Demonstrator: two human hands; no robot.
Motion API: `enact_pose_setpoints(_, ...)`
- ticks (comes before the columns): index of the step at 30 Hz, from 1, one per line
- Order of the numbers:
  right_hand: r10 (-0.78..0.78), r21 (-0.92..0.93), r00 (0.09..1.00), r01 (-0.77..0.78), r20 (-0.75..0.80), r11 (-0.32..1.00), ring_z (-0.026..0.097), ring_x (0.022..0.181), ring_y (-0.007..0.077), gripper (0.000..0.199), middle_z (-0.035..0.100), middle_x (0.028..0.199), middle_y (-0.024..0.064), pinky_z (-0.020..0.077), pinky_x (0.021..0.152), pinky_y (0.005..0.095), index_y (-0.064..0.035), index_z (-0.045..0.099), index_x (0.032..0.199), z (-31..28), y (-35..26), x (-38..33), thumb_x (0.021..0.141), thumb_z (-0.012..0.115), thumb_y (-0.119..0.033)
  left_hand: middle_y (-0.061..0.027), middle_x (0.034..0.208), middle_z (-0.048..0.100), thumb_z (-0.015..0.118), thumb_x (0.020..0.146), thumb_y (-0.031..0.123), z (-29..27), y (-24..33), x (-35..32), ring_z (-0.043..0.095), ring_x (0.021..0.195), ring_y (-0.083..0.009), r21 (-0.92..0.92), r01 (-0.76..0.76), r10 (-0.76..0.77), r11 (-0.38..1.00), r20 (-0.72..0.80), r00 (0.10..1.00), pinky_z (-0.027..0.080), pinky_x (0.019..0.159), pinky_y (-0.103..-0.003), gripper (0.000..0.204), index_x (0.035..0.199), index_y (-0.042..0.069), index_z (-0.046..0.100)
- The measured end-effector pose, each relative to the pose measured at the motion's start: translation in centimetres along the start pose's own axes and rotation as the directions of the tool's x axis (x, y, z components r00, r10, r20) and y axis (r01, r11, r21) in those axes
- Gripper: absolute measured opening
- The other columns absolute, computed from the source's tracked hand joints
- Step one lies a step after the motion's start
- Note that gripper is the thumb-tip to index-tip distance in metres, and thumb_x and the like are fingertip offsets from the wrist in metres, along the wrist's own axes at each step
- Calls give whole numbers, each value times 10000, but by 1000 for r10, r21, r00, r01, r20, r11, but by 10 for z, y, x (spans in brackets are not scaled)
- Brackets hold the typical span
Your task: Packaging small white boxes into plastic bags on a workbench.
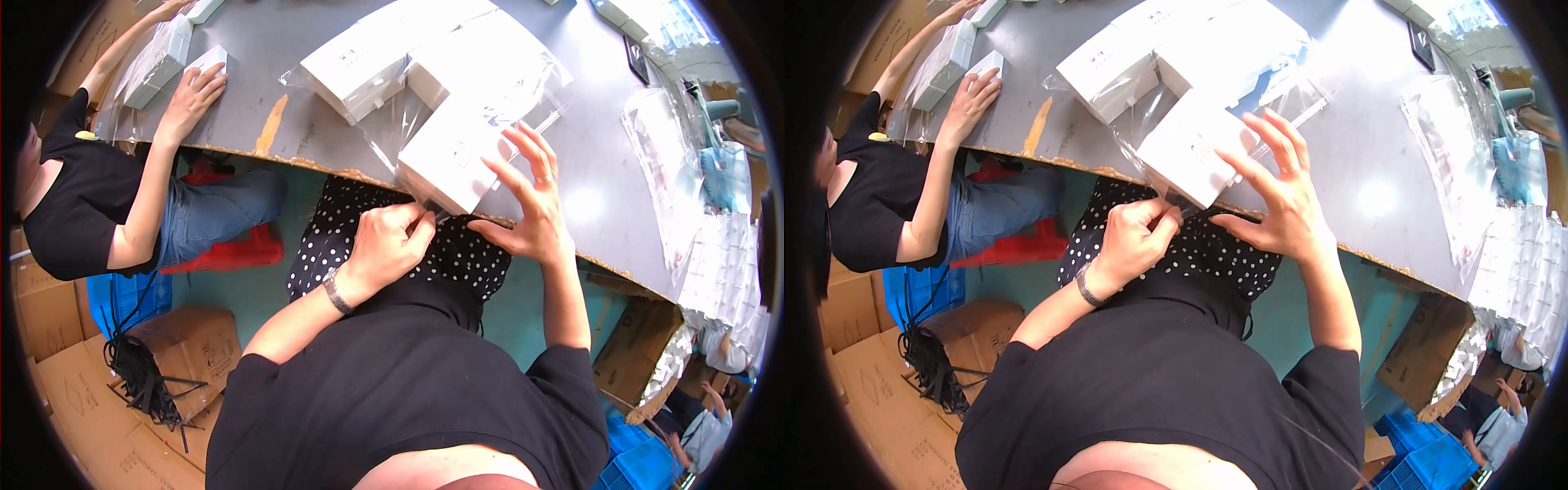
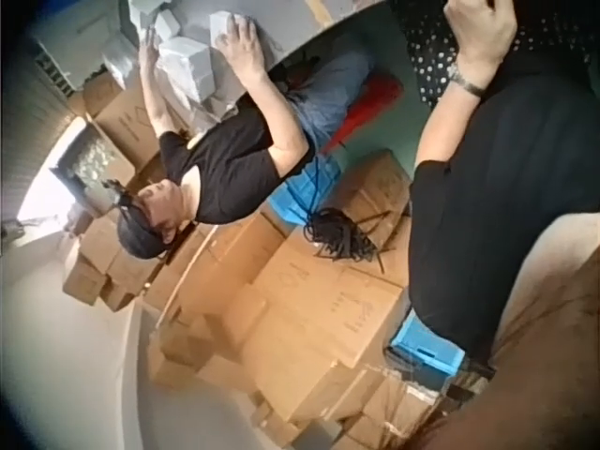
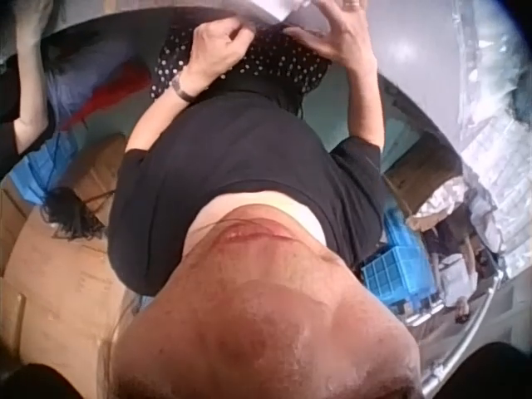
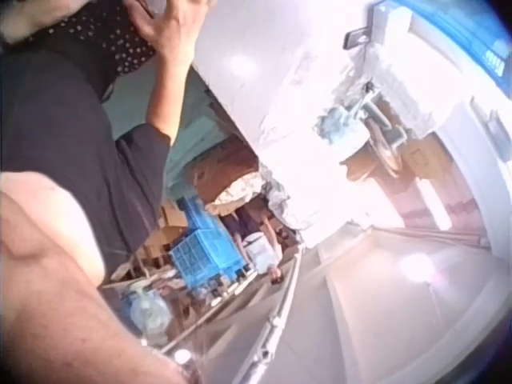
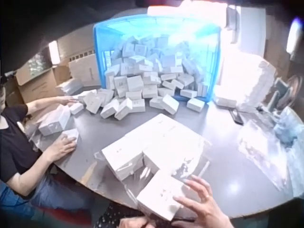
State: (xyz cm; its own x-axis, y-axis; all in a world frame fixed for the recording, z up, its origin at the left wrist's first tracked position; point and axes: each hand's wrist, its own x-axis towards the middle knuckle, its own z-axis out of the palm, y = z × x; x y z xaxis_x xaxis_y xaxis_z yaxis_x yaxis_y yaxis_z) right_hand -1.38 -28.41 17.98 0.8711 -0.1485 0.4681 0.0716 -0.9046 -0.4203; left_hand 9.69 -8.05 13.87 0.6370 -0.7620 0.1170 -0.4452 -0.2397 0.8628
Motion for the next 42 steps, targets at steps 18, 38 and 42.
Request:
enact_pose_setpoints(18,-33,-115,988,15,-149,993,566,1043,244,671,501,1198,84,510,796,373,-286,683,1207,63,-20,39,570,893,-312,-183,643,609,625,845,91,-29,-22,11,632,571,-328,-146,9,-31,989,-150,988,476,527,-371,156,728,-12,622)
enact_pose_setpoints(38,-99,14,960,106,-261,994,560,1083,311,616,552,1174,102,500,921,435,-166,693,1132,77,-15,63,550,889,-192,-122,615,539,627,764,62,-63,-13,43,554,532,-327,366,-282,370,887,-196,908,460,522,-395,143,660,43,531)
enact_pose_setpoints(42,-6,275,977,65,-212,959,546,1130,388,806,548,1218,164,500,946,450,-119,555,1227,64,7,29,518,924,-226,-187,686,575,591,830,37,-55,-15,38,557,564,-319,289,-205,249,935,-126,960,456,560,-389,73,787,-15,620)
